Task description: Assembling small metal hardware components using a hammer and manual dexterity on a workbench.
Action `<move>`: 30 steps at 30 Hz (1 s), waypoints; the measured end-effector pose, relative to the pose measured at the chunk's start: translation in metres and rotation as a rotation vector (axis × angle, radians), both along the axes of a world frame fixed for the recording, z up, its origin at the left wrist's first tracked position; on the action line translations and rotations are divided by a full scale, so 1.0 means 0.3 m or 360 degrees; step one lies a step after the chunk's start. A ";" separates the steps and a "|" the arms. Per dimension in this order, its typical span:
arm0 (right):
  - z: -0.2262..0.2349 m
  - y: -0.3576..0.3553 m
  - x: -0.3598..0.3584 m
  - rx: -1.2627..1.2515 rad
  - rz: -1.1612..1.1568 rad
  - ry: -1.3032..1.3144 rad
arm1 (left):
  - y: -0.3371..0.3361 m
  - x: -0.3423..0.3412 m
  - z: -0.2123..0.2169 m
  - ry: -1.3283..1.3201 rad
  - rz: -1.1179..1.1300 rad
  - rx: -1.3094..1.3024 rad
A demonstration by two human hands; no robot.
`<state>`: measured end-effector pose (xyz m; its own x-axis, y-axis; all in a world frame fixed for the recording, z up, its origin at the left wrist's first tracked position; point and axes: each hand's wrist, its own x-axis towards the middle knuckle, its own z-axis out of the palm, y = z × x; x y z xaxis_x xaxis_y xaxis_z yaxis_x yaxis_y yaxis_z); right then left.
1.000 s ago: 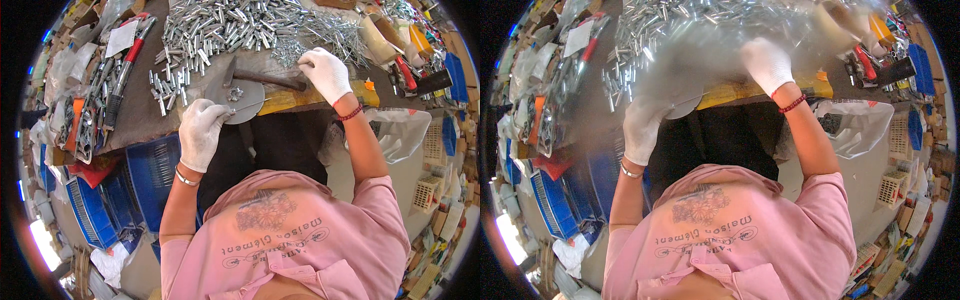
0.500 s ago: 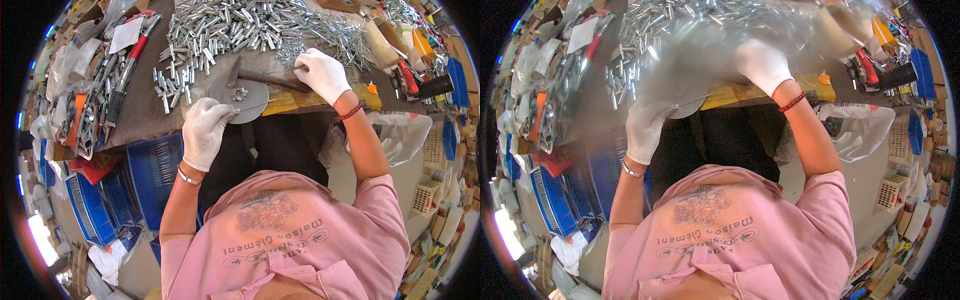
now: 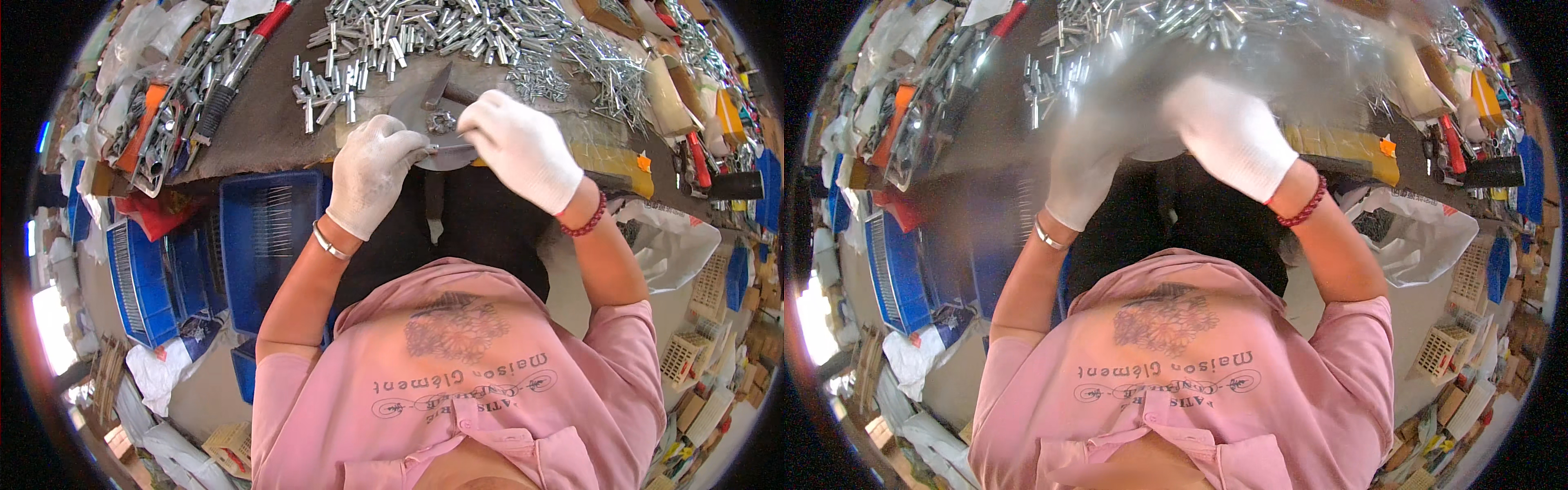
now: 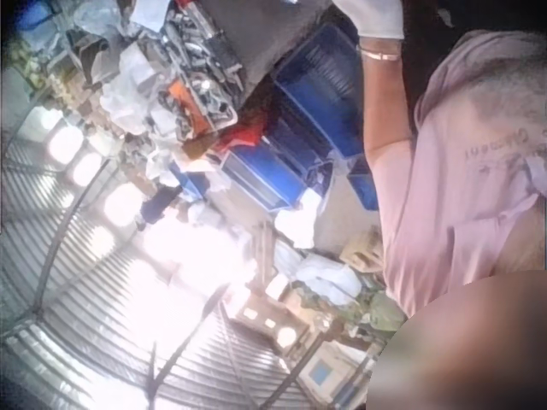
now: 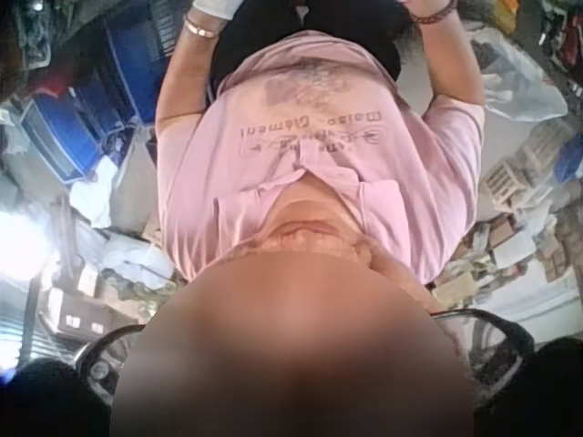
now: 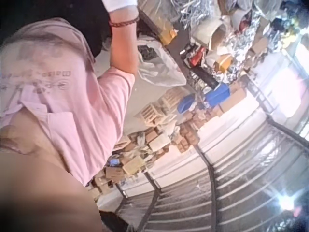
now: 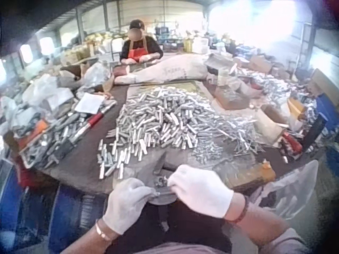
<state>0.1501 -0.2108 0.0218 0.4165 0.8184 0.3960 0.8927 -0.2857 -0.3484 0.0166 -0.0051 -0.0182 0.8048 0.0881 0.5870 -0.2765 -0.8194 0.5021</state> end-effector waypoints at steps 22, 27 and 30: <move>0.055 0.150 -0.087 -0.0776 0.0141 -0.0519 | 0.014 0.004 -0.024 0.0033 0.0074 0.0053; 0.028 0.050 0.030 -0.0631 -0.0303 -0.0461 | 0.010 0.005 -0.033 0.0012 0.0058 -0.0041; 0.003 0.005 0.068 -0.0608 -0.0386 -0.0291 | 0.015 0.005 -0.035 0.0034 0.0040 -0.0065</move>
